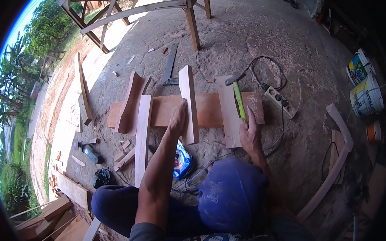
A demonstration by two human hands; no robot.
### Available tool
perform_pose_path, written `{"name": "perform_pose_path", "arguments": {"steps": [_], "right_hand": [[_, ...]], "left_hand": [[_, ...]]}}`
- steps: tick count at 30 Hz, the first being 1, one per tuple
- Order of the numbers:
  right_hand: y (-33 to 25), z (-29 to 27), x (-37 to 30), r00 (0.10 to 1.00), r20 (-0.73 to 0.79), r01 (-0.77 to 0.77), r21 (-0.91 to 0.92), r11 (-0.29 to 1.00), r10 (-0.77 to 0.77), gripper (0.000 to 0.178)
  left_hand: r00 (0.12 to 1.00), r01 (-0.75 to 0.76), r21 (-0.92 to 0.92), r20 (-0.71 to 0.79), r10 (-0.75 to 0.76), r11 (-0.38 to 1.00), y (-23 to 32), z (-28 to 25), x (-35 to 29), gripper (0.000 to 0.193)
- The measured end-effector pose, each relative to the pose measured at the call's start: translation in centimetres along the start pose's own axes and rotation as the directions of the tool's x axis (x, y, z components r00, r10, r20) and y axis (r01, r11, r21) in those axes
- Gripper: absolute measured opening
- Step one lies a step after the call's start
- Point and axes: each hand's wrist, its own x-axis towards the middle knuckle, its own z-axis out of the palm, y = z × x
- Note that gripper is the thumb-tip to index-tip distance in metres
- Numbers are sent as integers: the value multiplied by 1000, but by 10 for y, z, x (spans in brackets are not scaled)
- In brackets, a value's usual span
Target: The person sits on the floor and assembles curved wooden pieces. They apply glue to the edges of the wood, align the pieces, and use a hammer to drive nails into the joints. Finally, they use a power sander to smooth the surface of the assembled wood.
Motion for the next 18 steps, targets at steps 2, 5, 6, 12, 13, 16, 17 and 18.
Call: {"name": "perform_pose_path", "arguments": {"steps": [2, 5, 6, 12, 13, 16, 17, 18], "right_hand": [[2, 0, -4, 1000, -6, -27, 43, 999, 27, 52], [7, -7, -4, 998, -24, -60, 4, 998, 60, 44], [10, -13, -4, 997, -31, -66, -35, 997, 65, 41], [38, -38, -5, 981, 12, -192, -123, 974, 195, 30], [41, -39, -6, 978, 21, -201, -154, 967, 207, 30], [53, -30, -17, 968, 36, -246, -71, 967, 249, 29], [52, -22, -20, 965, 45, -258, -9, 966, 258, 29], [49, -17, -25, 968, 45, -247, -5, 969, 247, 25]], "left_hand": [[993, 47, 145, -113, -30, 988, -10, 8, 2, 66], [973, 61, 613, -212, 90, 788, -10, -1, 3, 58], [974, 80, 605, -217, 67, 793, -7, 0, -3, 53], [778, -80, 914, -192, 599, 397, -9, 9, -27, 30], [782, -153, 871, -182, 596, 467, -6, 16, -30, 27], [833, -307, 622, -190, 519, 721, -4, 56, -46, 20], [863, -297, 527, -208, 460, 796, -10, 68, -52, 19], [896, -265, 446, -213, 389, 855, -20, 79, -60, 21]]}}
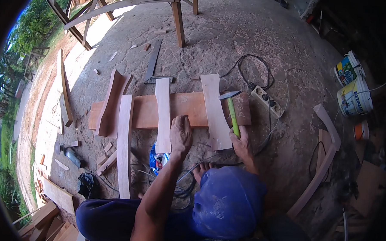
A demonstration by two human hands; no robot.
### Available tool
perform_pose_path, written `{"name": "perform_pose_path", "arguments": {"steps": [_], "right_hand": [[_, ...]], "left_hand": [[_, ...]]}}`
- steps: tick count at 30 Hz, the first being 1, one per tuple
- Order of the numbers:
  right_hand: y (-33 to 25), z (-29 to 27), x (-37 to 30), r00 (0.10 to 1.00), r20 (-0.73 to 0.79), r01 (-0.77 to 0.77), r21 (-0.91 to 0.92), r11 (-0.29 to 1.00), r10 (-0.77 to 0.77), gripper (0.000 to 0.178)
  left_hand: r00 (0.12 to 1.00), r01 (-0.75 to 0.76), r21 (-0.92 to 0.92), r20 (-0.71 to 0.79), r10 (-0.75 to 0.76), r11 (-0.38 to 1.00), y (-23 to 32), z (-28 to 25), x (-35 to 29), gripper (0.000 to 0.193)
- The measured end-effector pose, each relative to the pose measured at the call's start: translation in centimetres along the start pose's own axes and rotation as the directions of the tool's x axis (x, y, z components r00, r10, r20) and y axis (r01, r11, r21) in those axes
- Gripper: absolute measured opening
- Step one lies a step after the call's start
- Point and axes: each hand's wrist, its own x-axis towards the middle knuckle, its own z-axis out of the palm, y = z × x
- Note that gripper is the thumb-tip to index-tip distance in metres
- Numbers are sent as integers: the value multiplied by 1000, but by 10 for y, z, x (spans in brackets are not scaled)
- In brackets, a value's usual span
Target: The person sits on the floor and assembles curved wooden pieces. They apply glue to the edges of the wood, align the pieces, and use a hammer to drive nails into the joints. Finally, they use a power sander to smooth the surface of the assembled wood.
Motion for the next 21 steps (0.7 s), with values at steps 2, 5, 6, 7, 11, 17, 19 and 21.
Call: {"name": "perform_pose_path", "arguments": {"steps": [2, 5, 6, 7, 11, 17, 19, 21], "right_hand": [[4, 13, 2, 998, -11, 65, 60, 996, -64, 24], [2, 26, 3, 995, -62, 92, 139, 986, -84, 21], [1, 29, 4, 995, -70, 79, 138, 987, -70, 21], [0, 33, 4, 996, -74, 66, 141, 988, -56, 21], [2, 45, 14, 981, -115, 167, 96, 981, -156, 16], [6, 49, 17, 970, -59, 229, -86, 970, -234, 19], [9, 45, 15, 937, -92, 329, -90, 940, -337, 21], [-1, 46, 11, 961, -82, 261, -46, 964, -264, 23]], "left_hand": [[974, 219, -157, 83, -209, 963, -26, 25, -28, 32], [789, 579, -326, 452, -415, 747, -20, 34, -55, 51], [813, 540, -353, 455, -364, 764, -10, 36, -62, 53], [835, 500, -377, 450, -317, 780, 0, 34, -70, 55], [624, 780, -549, 649, -435, 299, -9, 29, -72, 59], [651, 757, -553, 586, -483, 349, -32, 21, -78, 43], [683, 731, -552, 593, -427, 402, -28, 26, -66, 36], [696, 715, -578, 536, -479, 393, -27, 28, -52, 31]]}}
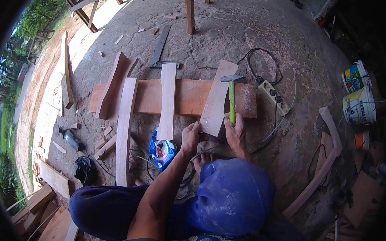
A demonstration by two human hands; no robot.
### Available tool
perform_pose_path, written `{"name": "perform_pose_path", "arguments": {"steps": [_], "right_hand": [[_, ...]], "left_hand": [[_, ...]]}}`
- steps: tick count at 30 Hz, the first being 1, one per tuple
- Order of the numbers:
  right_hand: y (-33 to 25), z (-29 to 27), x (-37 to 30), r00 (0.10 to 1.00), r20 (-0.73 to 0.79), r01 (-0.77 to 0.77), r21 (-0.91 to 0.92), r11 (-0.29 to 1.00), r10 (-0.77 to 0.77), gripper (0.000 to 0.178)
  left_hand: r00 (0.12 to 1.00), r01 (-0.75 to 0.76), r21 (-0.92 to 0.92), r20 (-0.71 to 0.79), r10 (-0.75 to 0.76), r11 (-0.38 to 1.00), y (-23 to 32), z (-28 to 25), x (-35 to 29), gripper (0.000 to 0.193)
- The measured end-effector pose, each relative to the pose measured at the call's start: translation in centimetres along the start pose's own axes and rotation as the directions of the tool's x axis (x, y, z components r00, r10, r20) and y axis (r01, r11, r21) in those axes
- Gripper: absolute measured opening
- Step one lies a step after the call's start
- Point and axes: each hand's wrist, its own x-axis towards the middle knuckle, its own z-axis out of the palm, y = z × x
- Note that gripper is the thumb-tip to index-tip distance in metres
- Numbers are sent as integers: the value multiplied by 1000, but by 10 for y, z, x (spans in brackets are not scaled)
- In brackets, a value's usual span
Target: The person sits on the floor and assembles curved wooden pieces. They apply glue to the edges of the wood, align the pieces, and use a hammer to drive nails into the joints. Finally, they use a power sander to smooth the surface of the assembled wood.
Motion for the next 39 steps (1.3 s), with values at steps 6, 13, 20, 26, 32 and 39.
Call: {"name": "perform_pose_path", "arguments": {"steps": [6, 13, 20, 26, 32, 39], "right_hand": [[-28, -16, -1, 991, 93, -97, 12, 995, 95, 29], [-50, -38, 23, 994, 110, -13, -121, 993, 26, 49], [-65, -48, -29, 925, 368, 216, -307, 927, -94, 59], [-54, -49, -47, 910, 362, 329, -339, 881, -201, 59], [-37, -57, -57, 888, 436, 356, -443, 823, -149, 68], [-85, -62, -48, 894, 423, 357, -467, 809, -150, 73]], "left_hand": [[991, 27, 6, -130, -26, 1000, 14, -3, 2, 39], [999, 19, -45, 29, -17, 999, 5, -16, 10, 40], [1000, 28, -71, 0, -28, 997, 12, -10, 21, 39], [1000, 8, -54, -28, -10, 998, 6, -10, 10, 39], [1000, -4, 23, -4, 4, 1000, 8, -8, 5, 42], [999, 36, 49, 12, -37, 998, 14, -13, 3, 37]]}}
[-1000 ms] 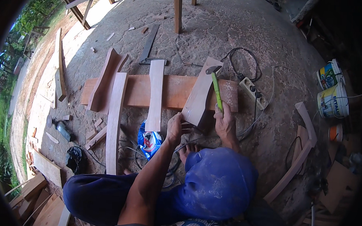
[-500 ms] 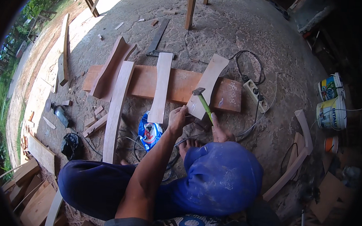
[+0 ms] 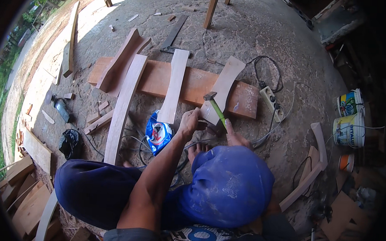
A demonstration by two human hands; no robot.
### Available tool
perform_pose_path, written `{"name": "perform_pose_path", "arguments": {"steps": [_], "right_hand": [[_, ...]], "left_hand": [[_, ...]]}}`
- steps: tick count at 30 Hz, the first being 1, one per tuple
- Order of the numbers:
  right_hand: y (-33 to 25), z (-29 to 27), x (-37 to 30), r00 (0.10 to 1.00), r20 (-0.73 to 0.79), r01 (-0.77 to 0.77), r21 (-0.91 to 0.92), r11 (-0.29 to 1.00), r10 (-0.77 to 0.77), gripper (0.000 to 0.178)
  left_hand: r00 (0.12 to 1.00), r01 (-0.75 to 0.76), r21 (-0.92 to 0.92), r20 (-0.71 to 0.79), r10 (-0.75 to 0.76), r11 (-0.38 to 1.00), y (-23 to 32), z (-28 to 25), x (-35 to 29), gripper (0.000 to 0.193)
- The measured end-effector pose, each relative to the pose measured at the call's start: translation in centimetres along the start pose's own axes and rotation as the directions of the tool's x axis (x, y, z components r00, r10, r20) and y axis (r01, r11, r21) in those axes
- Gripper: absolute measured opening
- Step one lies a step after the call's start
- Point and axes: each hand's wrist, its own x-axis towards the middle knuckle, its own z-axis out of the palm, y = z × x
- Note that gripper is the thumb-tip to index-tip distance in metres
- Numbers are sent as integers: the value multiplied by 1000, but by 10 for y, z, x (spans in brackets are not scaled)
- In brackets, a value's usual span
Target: The person sits on the floor and assembles curved wooden pieces. They apply glue to the edges of the wood, align the pieces, and use a hammer to drive nails into the joints. Finally, they use a power sander to smooth the surface of the assembled wood.
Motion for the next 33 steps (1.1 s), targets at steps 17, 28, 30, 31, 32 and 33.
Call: {"name": "perform_pose_path", "arguments": {"steps": [17, 28, 30, 31, 32, 33], "right_hand": [[17, 7, -3, 996, 77, 45, 71, 996, -50, 71], [2, -20, 6, 940, -191, 304, 105, 947, -281, 71], [10, -11, 10, 978, 35, 202, 56, 978, -204, 66], [11, -9, 15, 968, 213, 135, -8, 991, -130, 63], [9, -9, 17, 963, 214, 178, -47, 983, -164, 64], [9, -10, 28, 971, 135, 204, -25, 979, -199, 64]], "left_hand": [[989, -30, 302, -131, 72, 953, -4, 12, 8, 33], [982, 14, 353, -182, 54, 935, -11, 10, 10, 41], [981, 32, 364, -191, 41, 931, -11, 13, 11, 41], [978, 39, 373, -206, 42, 927, -19, 8, 12, 40], [972, 39, 384, -227, 53, 923, -20, 3, 16, 40], [963, -19, 403, -237, 124, 915, -22, 1, 20, 39]]}}
